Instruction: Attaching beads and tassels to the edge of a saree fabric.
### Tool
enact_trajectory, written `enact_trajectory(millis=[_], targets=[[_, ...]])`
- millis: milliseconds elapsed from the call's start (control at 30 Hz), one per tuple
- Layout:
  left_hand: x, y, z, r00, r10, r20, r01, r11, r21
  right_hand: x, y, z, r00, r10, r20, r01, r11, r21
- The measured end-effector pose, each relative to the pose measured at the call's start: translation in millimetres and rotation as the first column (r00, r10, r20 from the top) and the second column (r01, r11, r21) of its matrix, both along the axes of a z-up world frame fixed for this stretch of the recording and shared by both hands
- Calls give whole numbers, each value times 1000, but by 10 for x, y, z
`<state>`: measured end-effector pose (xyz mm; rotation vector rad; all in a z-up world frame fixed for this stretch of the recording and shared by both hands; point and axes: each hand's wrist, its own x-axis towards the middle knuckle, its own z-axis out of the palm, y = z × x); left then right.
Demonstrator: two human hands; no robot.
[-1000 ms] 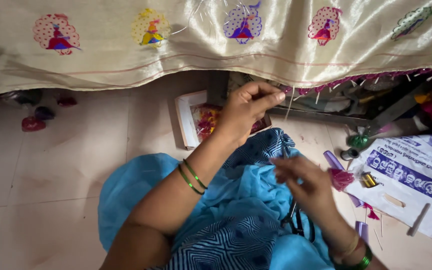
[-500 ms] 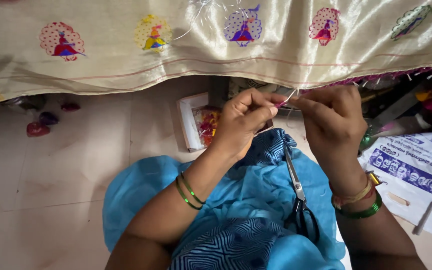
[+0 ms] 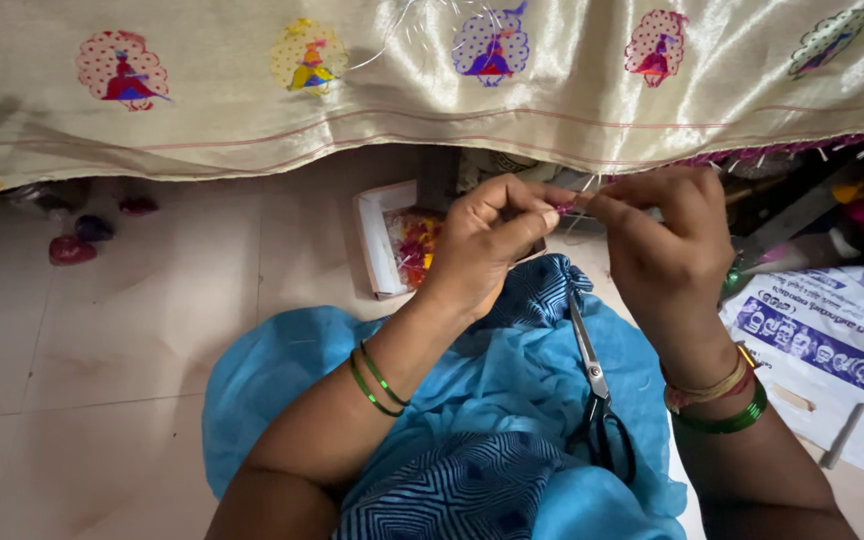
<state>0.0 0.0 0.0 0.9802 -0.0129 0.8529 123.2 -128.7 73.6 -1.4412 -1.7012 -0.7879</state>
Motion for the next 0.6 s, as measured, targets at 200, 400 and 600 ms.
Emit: enact_trajectory(millis=[200, 400, 600], targets=[[-24, -40, 30, 999, 26, -41, -24, 999, 36, -15, 23, -123, 991, 99, -91, -97, 995, 25], [47, -65, -95, 973, 205, -107, -173, 953, 250, -193, -21, -81, 986, 97, -134, -101, 994, -27], [147, -20, -205, 914, 396, -86, -323, 840, 436, -243, -81, -327, 998, 37, 45, -42, 994, 102]])
